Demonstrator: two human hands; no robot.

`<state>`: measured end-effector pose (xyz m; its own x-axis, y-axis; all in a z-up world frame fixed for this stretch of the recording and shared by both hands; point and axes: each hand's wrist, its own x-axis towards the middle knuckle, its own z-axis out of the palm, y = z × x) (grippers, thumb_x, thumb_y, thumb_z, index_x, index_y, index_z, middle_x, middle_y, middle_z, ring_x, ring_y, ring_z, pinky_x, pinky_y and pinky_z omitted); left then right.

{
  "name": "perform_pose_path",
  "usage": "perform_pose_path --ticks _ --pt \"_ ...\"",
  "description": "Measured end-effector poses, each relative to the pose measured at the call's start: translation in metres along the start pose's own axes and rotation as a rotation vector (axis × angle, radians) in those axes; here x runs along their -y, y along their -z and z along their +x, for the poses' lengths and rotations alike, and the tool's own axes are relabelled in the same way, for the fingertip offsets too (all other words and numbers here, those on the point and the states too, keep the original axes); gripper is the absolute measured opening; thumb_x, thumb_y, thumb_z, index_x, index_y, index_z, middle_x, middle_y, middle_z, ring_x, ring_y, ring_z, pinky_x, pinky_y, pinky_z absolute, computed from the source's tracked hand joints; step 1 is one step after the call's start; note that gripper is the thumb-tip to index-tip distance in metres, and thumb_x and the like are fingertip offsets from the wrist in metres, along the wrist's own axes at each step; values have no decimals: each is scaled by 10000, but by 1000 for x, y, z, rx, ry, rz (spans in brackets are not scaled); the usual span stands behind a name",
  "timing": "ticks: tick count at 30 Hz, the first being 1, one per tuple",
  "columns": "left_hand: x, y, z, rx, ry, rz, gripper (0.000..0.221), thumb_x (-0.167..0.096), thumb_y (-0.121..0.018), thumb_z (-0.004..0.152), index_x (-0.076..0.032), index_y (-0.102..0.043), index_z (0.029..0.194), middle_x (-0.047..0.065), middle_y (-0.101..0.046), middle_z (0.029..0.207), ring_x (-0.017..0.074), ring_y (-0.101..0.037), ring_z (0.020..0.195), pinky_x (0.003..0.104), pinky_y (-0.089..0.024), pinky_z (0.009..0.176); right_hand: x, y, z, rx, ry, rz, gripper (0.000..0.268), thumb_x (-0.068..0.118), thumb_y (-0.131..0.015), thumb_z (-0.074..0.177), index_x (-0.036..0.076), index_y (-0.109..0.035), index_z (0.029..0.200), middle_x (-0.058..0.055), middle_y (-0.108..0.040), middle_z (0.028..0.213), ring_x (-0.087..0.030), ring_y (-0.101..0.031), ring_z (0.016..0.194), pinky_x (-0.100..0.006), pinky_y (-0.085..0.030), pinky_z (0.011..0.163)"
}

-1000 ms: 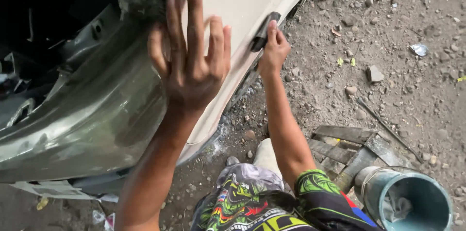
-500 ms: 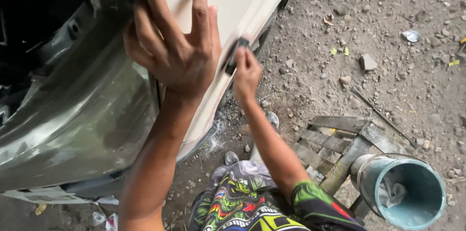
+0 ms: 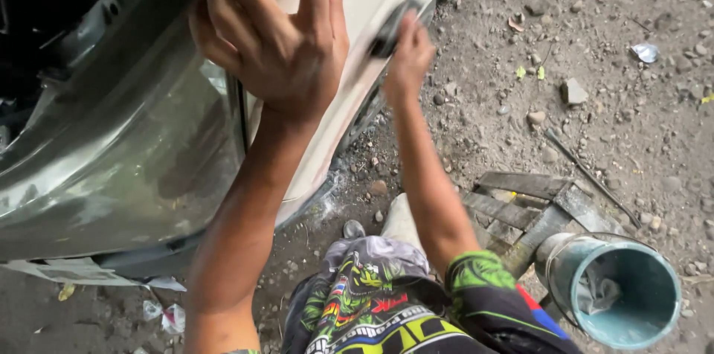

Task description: Sanding the body of a car after applying filler for repair.

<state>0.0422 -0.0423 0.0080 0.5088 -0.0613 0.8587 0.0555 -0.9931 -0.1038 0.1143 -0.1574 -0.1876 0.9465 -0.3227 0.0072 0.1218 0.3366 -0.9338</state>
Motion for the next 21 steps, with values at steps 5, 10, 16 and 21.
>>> perform_pose_path --ticks 5,10,16,21 --pt "0 -9 5 -66 -7 -9 379 -312 -776 964 -214 -640 1303 267 -454 1483 452 -477 1339 618 -371 1090 -39 5 -5 10 173 -86 366 357 -586 1105 8 -692 1123 -32 -713 1007 -129 -656 936 -304 -540 850" --pt "0 -11 -10 -34 3 21 423 -319 -764 983 -179 -613 1352 260 -397 1517 460 -434 1384 627 -350 1126 7 -8 -5 -13 0 42 429 442 -481 1027 73 -609 850 -14 -645 678 -140 -649 568 -323 -576 530" --pt "-2 -8 0 -70 -3 -23 407 -300 -799 956 -196 -632 1312 264 -415 1518 451 -451 1380 624 -356 1120 4 0 16 32 -3 44 374 417 -549 1021 93 -626 851 -12 -635 735 -127 -604 589 -323 -554 543" --pt "-5 -2 5 -58 9 -19 377 -318 -813 937 -200 -637 1249 269 -421 1518 449 -457 1368 614 -356 1104 -44 5 -22 -8 143 -29 349 404 -582 1090 75 -652 993 -2 -616 859 -108 -566 744 -279 -487 668"
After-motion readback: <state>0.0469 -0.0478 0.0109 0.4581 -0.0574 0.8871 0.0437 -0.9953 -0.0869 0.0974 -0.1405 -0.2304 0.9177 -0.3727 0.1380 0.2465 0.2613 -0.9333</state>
